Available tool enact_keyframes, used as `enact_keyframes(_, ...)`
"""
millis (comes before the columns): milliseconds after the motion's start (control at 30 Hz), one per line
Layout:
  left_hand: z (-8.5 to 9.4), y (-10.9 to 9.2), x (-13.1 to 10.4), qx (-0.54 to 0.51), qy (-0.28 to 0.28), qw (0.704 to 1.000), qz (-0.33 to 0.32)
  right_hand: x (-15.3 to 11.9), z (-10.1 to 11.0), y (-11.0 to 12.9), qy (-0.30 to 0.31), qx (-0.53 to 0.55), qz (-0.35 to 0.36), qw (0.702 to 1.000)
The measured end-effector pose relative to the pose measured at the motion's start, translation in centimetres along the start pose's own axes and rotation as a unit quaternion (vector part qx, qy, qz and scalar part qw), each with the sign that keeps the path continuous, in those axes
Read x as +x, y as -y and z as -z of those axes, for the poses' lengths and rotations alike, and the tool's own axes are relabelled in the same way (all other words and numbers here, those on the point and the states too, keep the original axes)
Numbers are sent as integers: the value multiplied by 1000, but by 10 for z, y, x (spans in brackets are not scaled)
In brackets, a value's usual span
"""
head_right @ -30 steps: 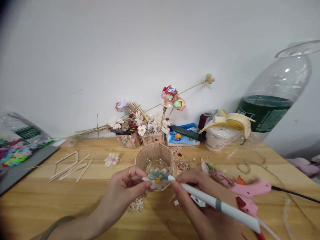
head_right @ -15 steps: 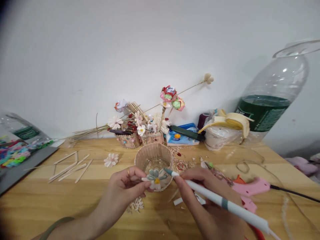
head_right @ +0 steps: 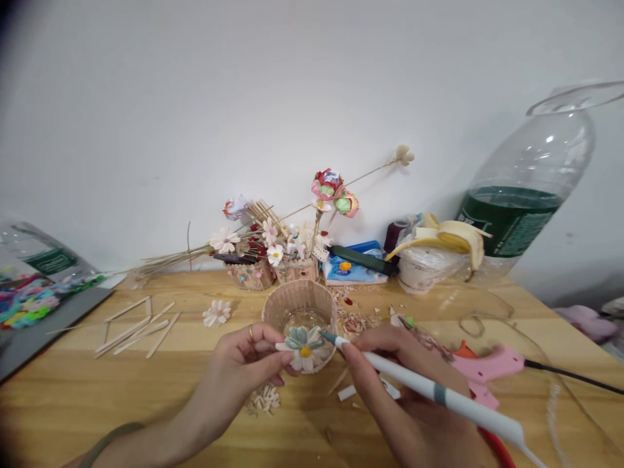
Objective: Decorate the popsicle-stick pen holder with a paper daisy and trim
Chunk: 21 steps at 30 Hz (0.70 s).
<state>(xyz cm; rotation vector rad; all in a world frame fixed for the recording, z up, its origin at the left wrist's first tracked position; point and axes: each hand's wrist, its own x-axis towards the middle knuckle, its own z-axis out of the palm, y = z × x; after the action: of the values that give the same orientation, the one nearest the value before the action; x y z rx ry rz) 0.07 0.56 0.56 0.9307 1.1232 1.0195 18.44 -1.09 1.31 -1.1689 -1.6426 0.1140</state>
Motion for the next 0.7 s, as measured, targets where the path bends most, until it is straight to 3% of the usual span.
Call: enact_keyframes(700, 1, 0, -1, -4, 12, 1000, 10, -3, 5, 0, -2, 23, 2, 1000)
